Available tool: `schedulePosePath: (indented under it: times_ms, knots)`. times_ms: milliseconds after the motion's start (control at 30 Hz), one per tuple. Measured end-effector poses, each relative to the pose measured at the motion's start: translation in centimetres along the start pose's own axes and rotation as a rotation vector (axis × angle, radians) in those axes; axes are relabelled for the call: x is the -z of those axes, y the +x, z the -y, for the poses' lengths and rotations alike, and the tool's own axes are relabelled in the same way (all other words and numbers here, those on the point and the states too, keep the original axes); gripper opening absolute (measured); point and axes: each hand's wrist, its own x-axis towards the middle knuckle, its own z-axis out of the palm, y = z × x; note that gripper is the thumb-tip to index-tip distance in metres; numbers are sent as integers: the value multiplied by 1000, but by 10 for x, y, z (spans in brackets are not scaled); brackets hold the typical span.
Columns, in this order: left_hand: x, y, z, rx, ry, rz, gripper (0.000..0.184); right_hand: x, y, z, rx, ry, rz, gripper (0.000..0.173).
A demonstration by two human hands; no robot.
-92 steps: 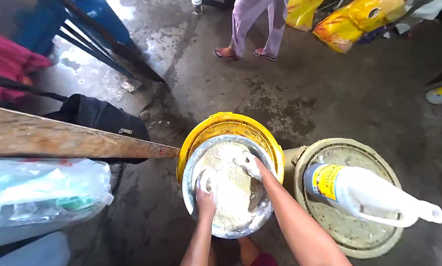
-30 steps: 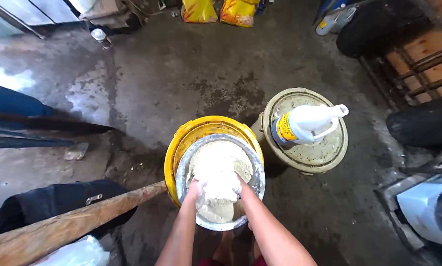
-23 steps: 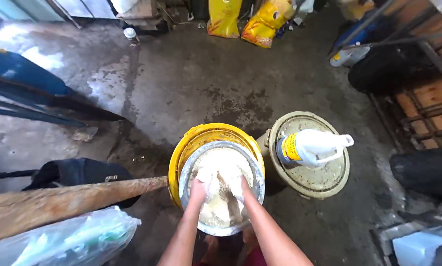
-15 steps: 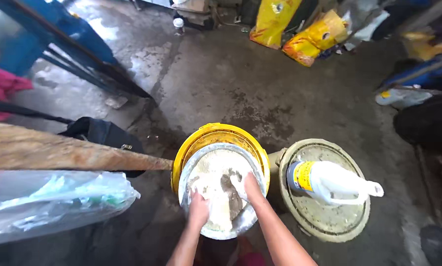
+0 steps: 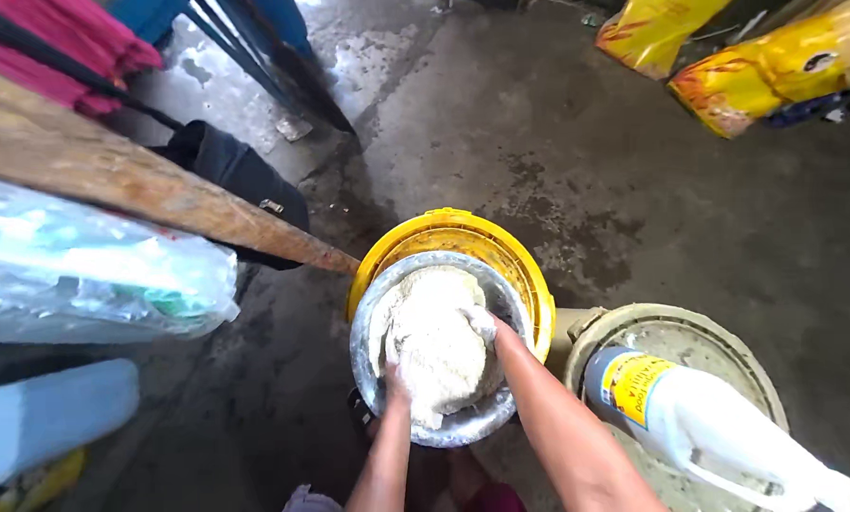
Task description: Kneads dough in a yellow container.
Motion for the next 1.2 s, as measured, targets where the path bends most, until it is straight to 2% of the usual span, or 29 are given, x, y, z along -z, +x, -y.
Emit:
schedulePosePath:
  times_ms: [133,233,300,400,500,567,667,733,800,900,1000,1067,1200]
  knots:
    - [6,-6,12,207,-291,24,53,-4,-10,10,6,10,92,37]
    - [-5,-17,3,320,-479,64,54,-2,-38,19,4,-13,-8,33]
    - [-11,-21,-2,367,-525,66,55,-2,-42,25,23,-1,22,34]
    - [-9,-24,-20,314,-444,55,48,1,-39,43,93,-92,204,38]
    - [0,-24,-35,252,-192,54,43,-7,-42,55,16,-97,154,41]
    - [8,-25,-37,165,-3,60,41,-11,-45,70,51,-325,184,39]
    - [14,-35,-31,69,-3,19,37,-7,-53,94,159,-775,226,39]
    - [19,-44,-36,30,33,25,42,-5,-52,109,209,-911,200,37]
    - [21,-42,-42,-87,133,-5,52,-2,-44,121,293,-962,153,48]
    - [24,-10,-60,-168,318,25,64,0,-18,131,388,-908,173,59]
    - [20,30,-55,-192,364,54,54,-2,16,119,329,-712,268,57]
    - [13,41,-44,-159,277,37,51,-8,26,108,235,-533,298,50]
    - [2,33,-30,105,-174,-14,47,-22,38,78,113,-304,254,39]
